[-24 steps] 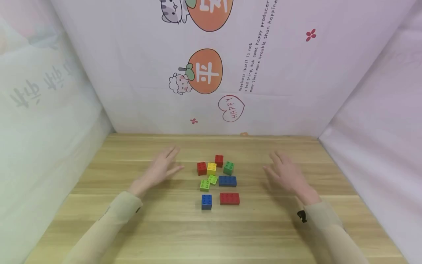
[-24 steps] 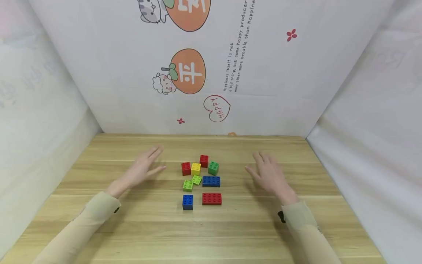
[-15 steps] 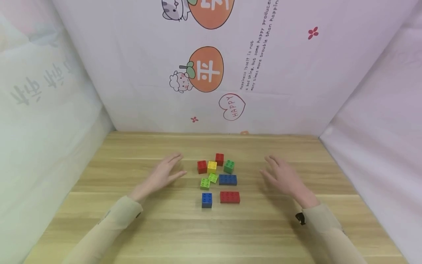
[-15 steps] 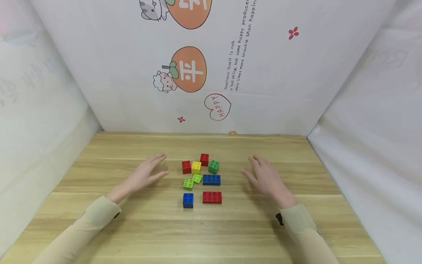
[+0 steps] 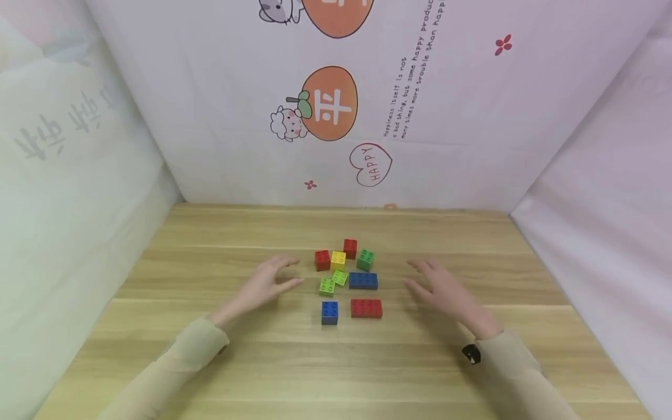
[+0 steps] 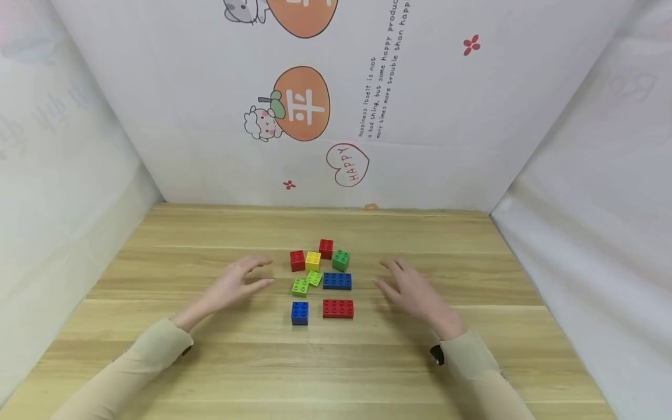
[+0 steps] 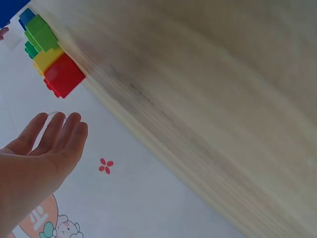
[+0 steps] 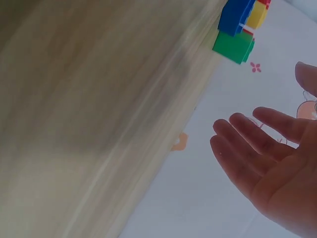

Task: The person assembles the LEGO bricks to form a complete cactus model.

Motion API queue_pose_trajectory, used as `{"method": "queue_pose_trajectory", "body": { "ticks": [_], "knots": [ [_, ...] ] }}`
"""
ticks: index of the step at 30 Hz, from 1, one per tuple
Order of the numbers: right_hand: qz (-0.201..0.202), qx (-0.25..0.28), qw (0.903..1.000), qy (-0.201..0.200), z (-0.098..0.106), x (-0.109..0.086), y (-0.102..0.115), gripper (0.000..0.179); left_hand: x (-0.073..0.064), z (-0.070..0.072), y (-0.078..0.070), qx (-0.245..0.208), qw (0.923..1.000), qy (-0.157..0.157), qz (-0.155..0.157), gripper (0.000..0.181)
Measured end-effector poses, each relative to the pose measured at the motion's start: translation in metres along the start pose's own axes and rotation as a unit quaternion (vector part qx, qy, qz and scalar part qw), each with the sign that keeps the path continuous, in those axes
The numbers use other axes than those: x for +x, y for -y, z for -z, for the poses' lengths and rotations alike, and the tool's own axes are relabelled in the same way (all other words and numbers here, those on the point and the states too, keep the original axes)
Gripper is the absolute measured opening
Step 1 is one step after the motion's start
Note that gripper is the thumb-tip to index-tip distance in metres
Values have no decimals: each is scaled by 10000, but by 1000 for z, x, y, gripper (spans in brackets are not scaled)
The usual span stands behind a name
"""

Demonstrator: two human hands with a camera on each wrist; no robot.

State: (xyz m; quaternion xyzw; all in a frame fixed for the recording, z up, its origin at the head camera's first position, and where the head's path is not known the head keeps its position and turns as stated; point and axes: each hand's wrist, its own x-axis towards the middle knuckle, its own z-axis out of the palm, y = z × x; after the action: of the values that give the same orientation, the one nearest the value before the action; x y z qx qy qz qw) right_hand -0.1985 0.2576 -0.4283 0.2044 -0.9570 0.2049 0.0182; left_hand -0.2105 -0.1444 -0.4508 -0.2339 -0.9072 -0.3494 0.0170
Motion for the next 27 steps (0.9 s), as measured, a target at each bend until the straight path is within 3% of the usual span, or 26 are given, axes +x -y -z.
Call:
{"method": "queue_pose_trajectory", "body": {
  "ticks": [5,9,15,22,27],
  "knots": [
    [292,413,9987,-27,-7,-1,10,51,-4,-4,-5,-373,9992,145,10,53],
    [586,707,9958,-43,-11,-1,18,46,-6,-8,-9,-753,9970,122,-157,50],
    [738,1062,9913,248,-20,0,27,43,-9,-14,-14,-1230,9916,345,-184,45],
    [982,1318,9858,351,-29,2,29,33,-14,-19,-26,-1289,9894,660,-91,46],
    [818,1454,9842,593,-31,3,32,34,-15,-23,-29,-1340,9882,748,-19,47]
  ]
}}
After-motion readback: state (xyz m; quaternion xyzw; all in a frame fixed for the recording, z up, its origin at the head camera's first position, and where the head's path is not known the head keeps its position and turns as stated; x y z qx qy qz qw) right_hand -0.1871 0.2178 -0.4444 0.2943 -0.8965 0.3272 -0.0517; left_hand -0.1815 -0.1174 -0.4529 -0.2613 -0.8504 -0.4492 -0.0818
